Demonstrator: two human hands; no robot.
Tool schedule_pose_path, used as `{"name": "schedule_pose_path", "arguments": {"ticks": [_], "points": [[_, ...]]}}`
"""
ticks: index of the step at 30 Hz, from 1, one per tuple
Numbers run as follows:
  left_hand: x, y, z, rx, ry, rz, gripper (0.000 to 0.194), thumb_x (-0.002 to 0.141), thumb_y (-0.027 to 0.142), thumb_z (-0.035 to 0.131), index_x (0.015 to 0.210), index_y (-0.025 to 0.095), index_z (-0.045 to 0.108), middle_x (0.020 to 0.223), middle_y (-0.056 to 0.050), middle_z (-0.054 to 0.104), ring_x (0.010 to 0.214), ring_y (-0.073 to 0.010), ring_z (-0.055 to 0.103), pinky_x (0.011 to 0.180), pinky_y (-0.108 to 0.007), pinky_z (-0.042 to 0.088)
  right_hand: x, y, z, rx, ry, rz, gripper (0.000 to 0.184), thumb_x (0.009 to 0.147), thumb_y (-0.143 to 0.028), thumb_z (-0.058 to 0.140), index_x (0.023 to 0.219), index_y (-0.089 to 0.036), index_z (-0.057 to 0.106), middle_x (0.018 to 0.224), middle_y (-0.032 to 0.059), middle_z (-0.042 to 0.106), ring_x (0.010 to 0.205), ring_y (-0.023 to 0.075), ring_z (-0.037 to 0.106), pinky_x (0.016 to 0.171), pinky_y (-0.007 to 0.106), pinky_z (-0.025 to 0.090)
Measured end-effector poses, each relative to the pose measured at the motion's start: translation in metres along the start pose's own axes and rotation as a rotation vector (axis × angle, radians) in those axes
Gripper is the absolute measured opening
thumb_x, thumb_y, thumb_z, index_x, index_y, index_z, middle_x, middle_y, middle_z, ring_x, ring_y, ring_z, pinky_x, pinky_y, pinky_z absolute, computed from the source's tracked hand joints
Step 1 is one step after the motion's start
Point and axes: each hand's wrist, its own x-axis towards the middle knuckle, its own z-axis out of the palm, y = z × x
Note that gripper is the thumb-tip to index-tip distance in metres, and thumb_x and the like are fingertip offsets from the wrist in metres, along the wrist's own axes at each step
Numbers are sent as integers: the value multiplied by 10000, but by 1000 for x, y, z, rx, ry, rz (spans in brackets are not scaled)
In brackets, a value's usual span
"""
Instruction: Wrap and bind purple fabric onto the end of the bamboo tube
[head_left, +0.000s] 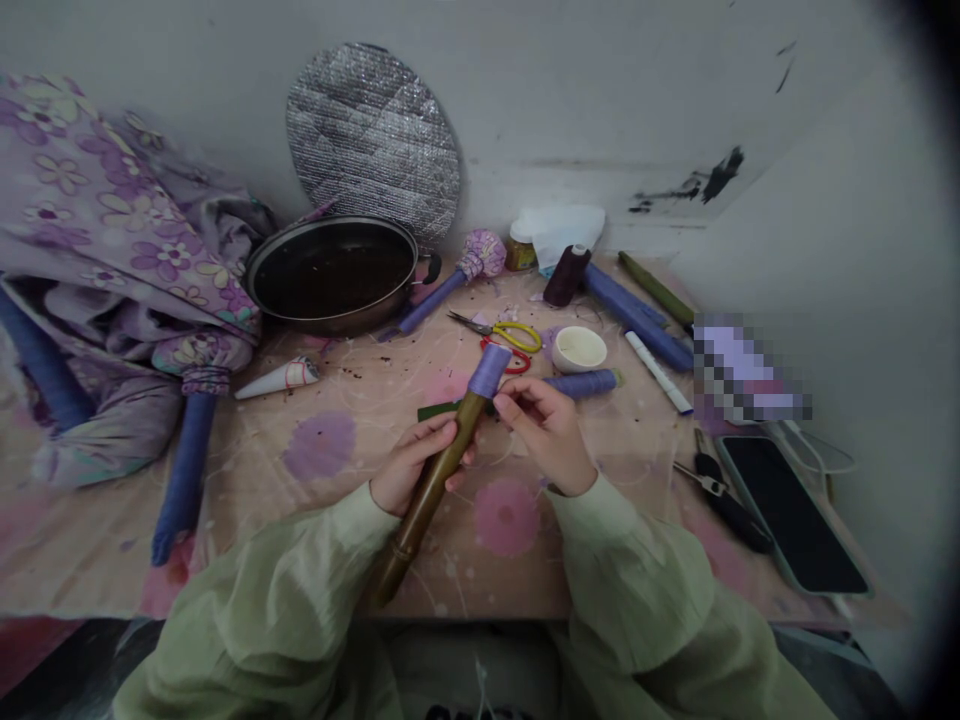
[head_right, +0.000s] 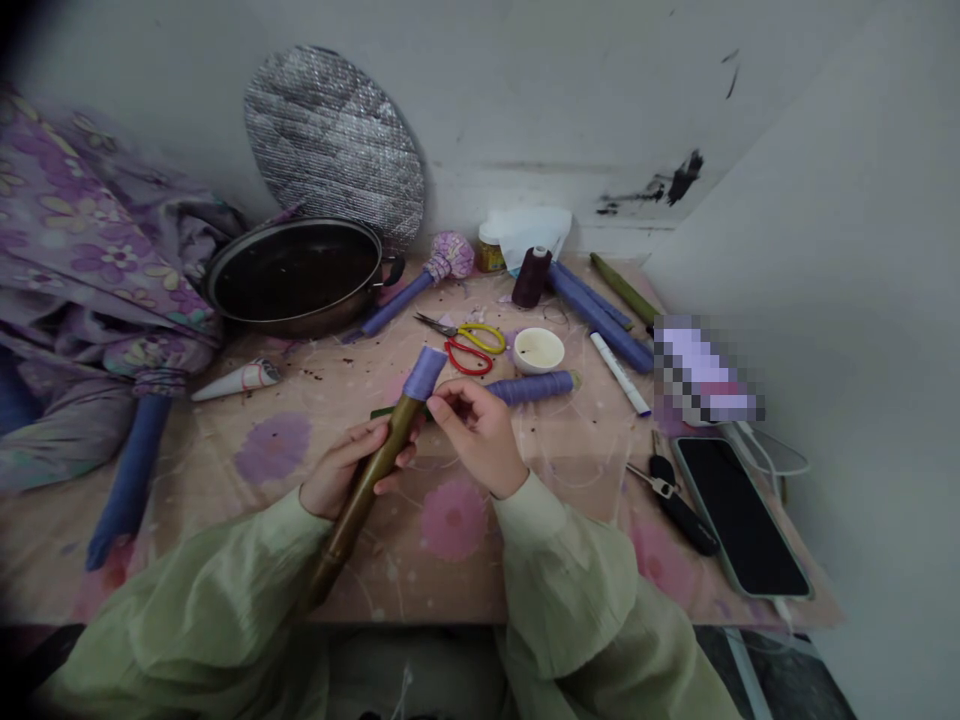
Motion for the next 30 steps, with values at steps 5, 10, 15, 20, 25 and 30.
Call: {"name": "schedule_pose_path", "arguments": {"ticks": [5,10,15,20,25,30], "points": [[0,-1,0,43,17,25,298,772,294,645,1007,113,619,843,-67,610,616,-101,566,373,-149,435,1,0,-1,-4,7,2,168,806,-344,592,768,-182,567,677,-5,558,587,102,497,547,242,412],[0,-2,2,51,32,55,262,797,288,618,980,101,630,867,-77,634,610,-94,559,426,-170,446,1,2,-1,-14,4,14,173,800,-354,596,777,-184,577,691,-4,575,594,106,510,550,244,414],[0,-3,4,41,60,90,245,805,262,606,991,104,624,923,-99,646,605,-88,533,431,-172,409,0,2,-1,-17,0,22,152,811,-326,592,775,-179,583,687,-7,574,595,102,500,554,239,397],[0,-2,4,36,93,118,231,792,245,621,972,101,625,922,-95,637,622,-96,539,450,-185,421,0,3,0,-36,-6,23,165,817,-337,584,780,-176,585,687,-8,577,593,101,500,558,239,396],[0,-2,4,-16,74,86,234,784,238,626,974,102,623,873,-87,635,603,-93,527,436,-178,400,1,3,0,-43,11,20,185,818,-360,577,781,-179,579,689,-1,577,583,104,494,544,242,395],[-2,-1,3,-88,68,37,222,790,214,592,989,117,604,856,-90,629,573,-84,501,416,-165,364,1,4,1,-33,2,25,181,815,-357,579,781,-179,582,699,3,585,593,106,506,548,243,404]]}}
